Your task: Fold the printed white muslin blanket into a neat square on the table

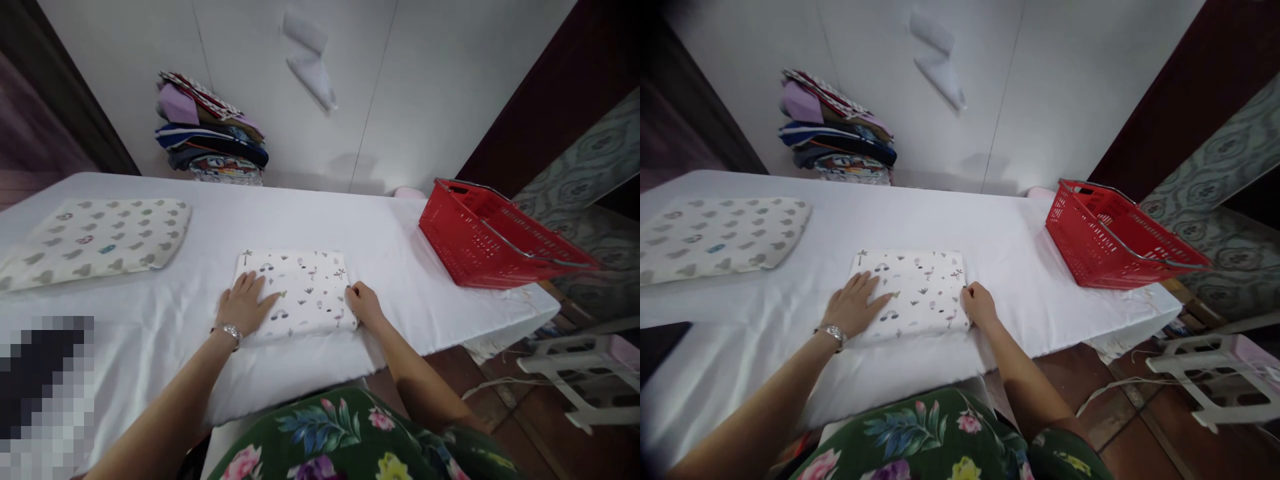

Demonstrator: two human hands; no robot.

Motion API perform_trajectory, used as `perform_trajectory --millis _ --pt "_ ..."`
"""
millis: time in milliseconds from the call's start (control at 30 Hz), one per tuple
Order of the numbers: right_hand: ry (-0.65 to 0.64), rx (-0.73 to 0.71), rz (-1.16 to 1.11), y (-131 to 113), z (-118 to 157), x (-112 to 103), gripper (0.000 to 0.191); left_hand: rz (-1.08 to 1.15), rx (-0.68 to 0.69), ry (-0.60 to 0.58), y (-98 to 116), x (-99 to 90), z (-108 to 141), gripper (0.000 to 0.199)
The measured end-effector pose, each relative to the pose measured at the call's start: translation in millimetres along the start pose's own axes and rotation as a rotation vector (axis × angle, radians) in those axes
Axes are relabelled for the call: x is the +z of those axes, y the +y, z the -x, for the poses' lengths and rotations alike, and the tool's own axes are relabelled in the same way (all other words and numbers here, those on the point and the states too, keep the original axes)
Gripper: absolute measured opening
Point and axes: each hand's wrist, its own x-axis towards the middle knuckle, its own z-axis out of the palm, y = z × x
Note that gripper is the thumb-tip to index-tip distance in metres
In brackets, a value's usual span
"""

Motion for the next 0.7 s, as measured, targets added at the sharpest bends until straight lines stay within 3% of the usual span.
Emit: perform_trajectory --millis 133,233,367,500,700 --pt "-0.006 -0.086 0.134 -13.0 1.4 -8.8 0.026 -0.001 0.004 0.003 1.0 -0.1 -0.1 0.069" --pt "0.057 -0.303 0.201 -39.2 7.1 -10.4 0.050 -0.006 -0.008 0.002 3.5 -1.3 2.1 0.067" --pt "-0.083 -0.536 0.236 -66.5 10.2 3.3 0.064 -0.004 -0.004 0.032 5.7 -1.2 5.8 0.065" --pt "-0.216 -0.428 0.353 -60.3 -2.8 24.1 0.072 0.024 -0.009 0.023 4.6 2.3 7.8 0.064" --pt "-0.206 -0.395 0.416 -46.6 -11.1 33.2 0.075 0.093 -0.024 -0.024 1.8 -1.6 8.8 0.065"
